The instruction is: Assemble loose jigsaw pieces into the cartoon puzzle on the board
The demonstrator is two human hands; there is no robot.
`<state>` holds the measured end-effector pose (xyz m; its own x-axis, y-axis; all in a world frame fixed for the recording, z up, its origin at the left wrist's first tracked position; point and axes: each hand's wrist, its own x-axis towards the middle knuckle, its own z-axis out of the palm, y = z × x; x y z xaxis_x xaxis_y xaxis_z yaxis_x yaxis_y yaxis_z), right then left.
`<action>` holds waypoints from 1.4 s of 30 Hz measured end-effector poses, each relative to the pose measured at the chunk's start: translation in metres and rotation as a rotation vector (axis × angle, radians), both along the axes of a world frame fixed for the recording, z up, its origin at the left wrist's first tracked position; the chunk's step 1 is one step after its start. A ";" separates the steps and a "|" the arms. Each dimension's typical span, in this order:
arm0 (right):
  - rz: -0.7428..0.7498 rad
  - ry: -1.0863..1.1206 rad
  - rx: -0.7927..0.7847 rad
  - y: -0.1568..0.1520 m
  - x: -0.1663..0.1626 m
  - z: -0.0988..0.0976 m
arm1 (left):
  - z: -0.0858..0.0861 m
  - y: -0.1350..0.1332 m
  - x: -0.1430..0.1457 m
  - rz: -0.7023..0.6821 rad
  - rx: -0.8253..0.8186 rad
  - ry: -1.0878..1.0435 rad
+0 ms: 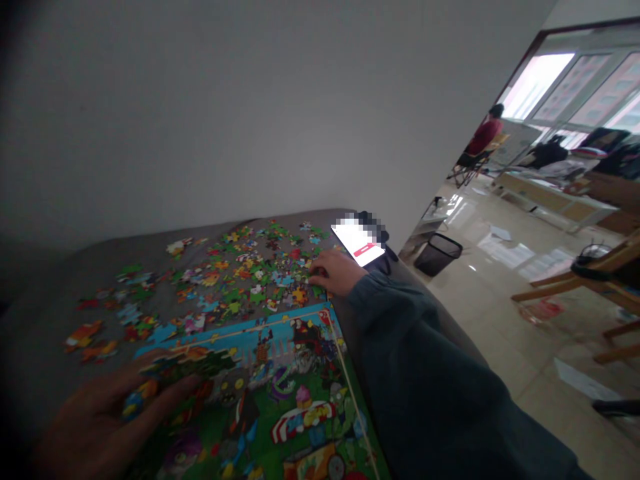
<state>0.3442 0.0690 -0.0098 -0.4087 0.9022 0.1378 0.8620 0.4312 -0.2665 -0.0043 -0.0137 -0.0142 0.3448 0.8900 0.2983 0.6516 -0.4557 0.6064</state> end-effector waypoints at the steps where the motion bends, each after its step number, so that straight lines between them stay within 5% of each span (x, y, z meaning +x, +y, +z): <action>1: -0.004 -0.002 -0.011 0.000 -0.003 -0.001 | 0.002 0.000 0.000 -0.011 -0.008 0.004; 12: -0.072 0.026 0.033 -0.003 -0.008 -0.004 | 0.011 -0.002 0.006 -0.110 0.057 -0.028; 16: 0.098 0.039 0.119 -0.020 -0.040 -0.004 | 0.012 -0.007 0.007 -0.304 0.004 -0.076; 20: 0.318 -0.078 0.042 -0.039 -0.073 -0.011 | 0.016 -0.010 0.010 -0.339 -0.020 -0.075; 26: 0.263 -0.147 0.121 -0.040 -0.087 -0.003 | 0.020 -0.012 0.017 -0.386 -0.011 -0.140; 32: 0.423 -0.195 0.124 -0.028 -0.107 -0.008 | 0.019 -0.014 0.017 -0.411 -0.020 -0.184; 42: 0.245 -0.185 0.250 -0.031 -0.094 -0.010 | 0.016 -0.015 0.016 -0.389 -0.001 -0.220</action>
